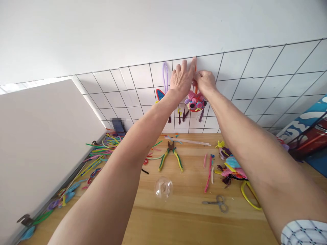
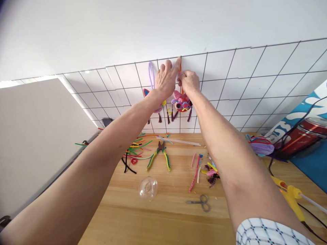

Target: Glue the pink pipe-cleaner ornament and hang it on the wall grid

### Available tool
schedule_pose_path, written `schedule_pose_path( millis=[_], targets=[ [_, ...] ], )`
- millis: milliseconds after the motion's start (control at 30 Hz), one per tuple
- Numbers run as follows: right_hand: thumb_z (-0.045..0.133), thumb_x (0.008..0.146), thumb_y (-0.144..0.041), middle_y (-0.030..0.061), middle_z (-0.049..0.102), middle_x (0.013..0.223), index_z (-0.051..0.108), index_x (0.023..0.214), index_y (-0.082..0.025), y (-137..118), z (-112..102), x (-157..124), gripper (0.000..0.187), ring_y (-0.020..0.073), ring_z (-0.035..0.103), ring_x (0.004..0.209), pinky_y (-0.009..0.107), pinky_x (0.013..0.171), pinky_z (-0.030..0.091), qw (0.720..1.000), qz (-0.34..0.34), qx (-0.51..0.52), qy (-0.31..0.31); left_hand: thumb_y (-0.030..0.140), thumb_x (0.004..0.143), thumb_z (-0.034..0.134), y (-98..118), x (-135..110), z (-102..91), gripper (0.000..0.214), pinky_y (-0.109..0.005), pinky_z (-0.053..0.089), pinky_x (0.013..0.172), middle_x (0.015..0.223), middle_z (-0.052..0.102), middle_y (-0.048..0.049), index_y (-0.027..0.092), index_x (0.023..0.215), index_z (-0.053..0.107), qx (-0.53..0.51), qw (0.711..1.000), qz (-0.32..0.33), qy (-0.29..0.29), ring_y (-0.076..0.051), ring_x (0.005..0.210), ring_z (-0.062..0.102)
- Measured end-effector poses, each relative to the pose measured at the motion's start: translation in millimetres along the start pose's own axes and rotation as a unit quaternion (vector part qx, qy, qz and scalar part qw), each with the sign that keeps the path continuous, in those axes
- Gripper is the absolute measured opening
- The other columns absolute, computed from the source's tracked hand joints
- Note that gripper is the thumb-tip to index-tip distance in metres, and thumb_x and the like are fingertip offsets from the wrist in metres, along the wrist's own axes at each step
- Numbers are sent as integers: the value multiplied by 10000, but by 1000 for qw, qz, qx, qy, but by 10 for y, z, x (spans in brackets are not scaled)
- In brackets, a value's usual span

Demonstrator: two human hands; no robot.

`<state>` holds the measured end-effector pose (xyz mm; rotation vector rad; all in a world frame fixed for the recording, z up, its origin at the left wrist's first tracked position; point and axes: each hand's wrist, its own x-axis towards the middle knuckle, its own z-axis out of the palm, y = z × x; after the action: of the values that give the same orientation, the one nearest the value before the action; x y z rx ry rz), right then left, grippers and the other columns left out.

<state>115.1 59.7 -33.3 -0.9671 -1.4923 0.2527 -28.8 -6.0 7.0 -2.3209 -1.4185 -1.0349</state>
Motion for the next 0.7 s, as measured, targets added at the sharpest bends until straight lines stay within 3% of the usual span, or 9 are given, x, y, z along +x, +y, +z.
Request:
schedule_pose_path(
  millis=[133,233,433,533,600,700],
  targets=[
    [554,1082,-505,1,590,640,648,795,-200,19,8,14,429,196,699,768,360,842,596,1000,0,-2,5,35,1009,458,48,0,-31,802,-548,340,1197,1622,426,-111,235,1760,259,54,998,6,-12,-376,1407,375],
    [550,1091,-460,-2,593,638,639,788,-190,-32,13,5,416,196,706,791,355,854,584,1000,9,-20,3,100,1049,506,98,-9,-53,764,-524,345,1221,1622,432,-112,221,1760,254,75,997,-2,-14,-367,1411,391],
    [478,1127,-354,0,679,715,652,837,-137,-399,-18,-164,401,142,698,796,328,907,545,996,48,-76,7,133,1019,629,193,-52,-107,846,-507,372,1229,1698,401,-94,244,1764,243,126,992,-18,-14,-346,1449,397],
    [391,1152,-357,97,770,968,650,950,-66,-523,-91,-283,439,138,712,925,333,953,507,987,81,-140,-5,121,1046,578,247,-47,-110,782,-524,361,1228,1719,386,-111,195,1756,259,127,992,-29,-5,-343,1453,410],
    [320,1156,-414,200,748,1188,625,1074,-10,-513,-170,-389,513,182,701,1113,383,1010,482,977,95,-191,-14,122,1087,443,269,-26,-105,676,-540,352,1225,1707,410,-105,190,1743,295,114,993,-34,1,-343,1436,417],
    [397,1149,-471,260,679,1357,586,1251,-23,-447,-324,-705,497,266,645,1297,475,1080,468,968,62,-243,17,131,1101,319,254,21,-100,632,-568,341,1217,1686,442,-94,222,1725,361,83,996,-35,7,-358,1433,422]
  ],
)
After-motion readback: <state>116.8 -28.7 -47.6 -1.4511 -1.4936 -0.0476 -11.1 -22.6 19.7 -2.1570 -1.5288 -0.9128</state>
